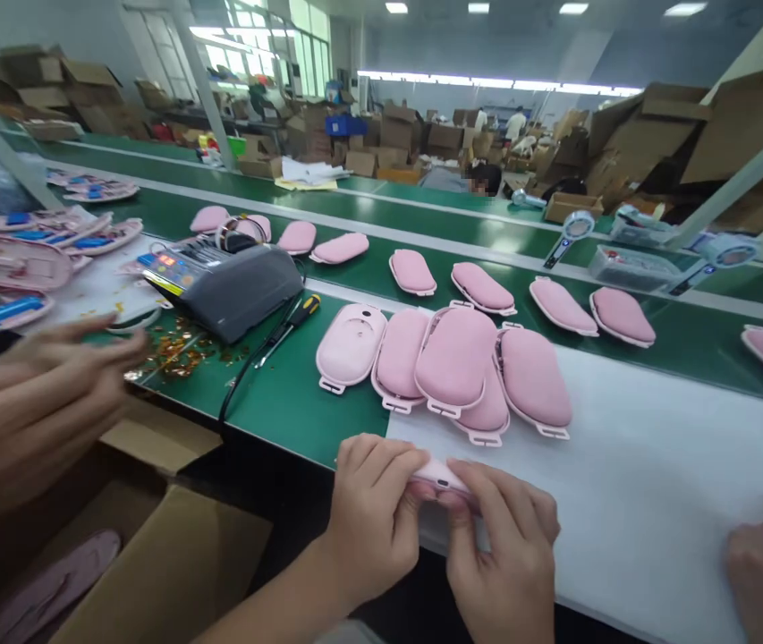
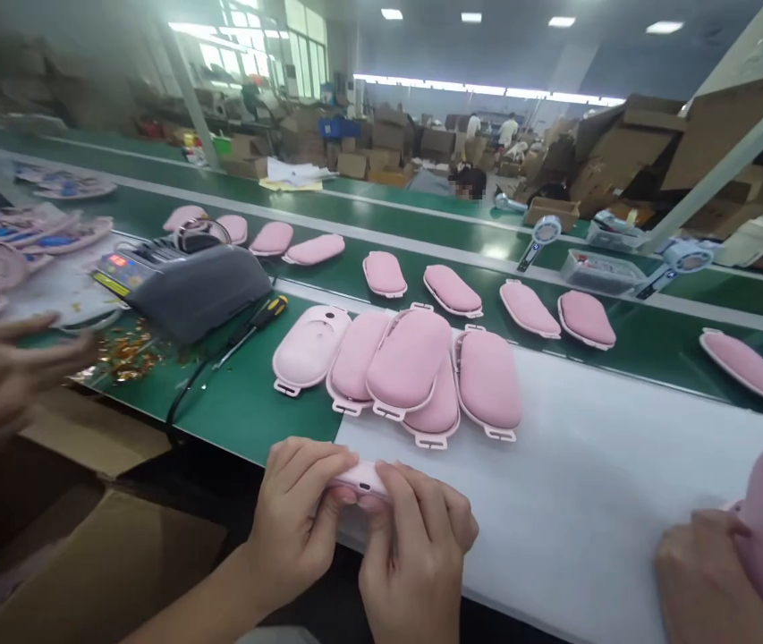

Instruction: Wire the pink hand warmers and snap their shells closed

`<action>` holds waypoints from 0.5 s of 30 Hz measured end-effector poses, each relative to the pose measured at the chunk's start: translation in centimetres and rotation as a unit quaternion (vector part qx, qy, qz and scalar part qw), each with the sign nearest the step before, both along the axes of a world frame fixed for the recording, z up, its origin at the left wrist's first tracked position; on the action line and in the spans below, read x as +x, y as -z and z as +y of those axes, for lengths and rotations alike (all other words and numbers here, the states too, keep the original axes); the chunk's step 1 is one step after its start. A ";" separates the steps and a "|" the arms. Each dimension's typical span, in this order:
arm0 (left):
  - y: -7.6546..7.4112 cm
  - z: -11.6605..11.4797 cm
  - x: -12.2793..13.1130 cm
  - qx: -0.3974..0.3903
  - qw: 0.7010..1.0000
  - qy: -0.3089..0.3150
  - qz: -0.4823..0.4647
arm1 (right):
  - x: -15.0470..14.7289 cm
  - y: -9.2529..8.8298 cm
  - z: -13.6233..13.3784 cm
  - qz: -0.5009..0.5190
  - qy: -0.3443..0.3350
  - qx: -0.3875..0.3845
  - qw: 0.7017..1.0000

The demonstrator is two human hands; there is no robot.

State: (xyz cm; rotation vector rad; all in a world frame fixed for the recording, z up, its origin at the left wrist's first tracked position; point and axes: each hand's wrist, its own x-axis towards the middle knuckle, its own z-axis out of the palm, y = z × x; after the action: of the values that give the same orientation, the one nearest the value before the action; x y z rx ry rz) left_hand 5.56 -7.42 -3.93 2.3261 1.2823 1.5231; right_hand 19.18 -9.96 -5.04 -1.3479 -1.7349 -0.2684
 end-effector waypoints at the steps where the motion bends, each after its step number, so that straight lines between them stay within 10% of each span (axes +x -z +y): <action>1: -0.9 0.1 -0.3 0.009 1.000 0.014 0.006 | 0.2 -0.7 -0.2 -0.020 -0.015 -0.008 1.000; 7: -9.4 5.1 -2.3 0.231 0.972 0.036 0.028 | 0.7 -10.0 4.7 -0.024 0.041 -0.004 0.999; 10: -11.1 9.9 -3.9 -0.049 0.991 -0.126 0.005 | 1.4 -14.2 13.6 0.030 0.160 -0.209 0.964; 15: -6.4 14.5 -6.1 -0.381 0.902 -0.163 0.123 | 3.3 -14.6 27.0 0.057 0.169 -0.322 0.930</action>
State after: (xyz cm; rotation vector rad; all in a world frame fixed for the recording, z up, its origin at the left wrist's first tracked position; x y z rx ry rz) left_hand -0.52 7.08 2.51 1.8578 1.9502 0.5671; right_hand 22.45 17.09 9.61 -2.0965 -1.5400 0.2160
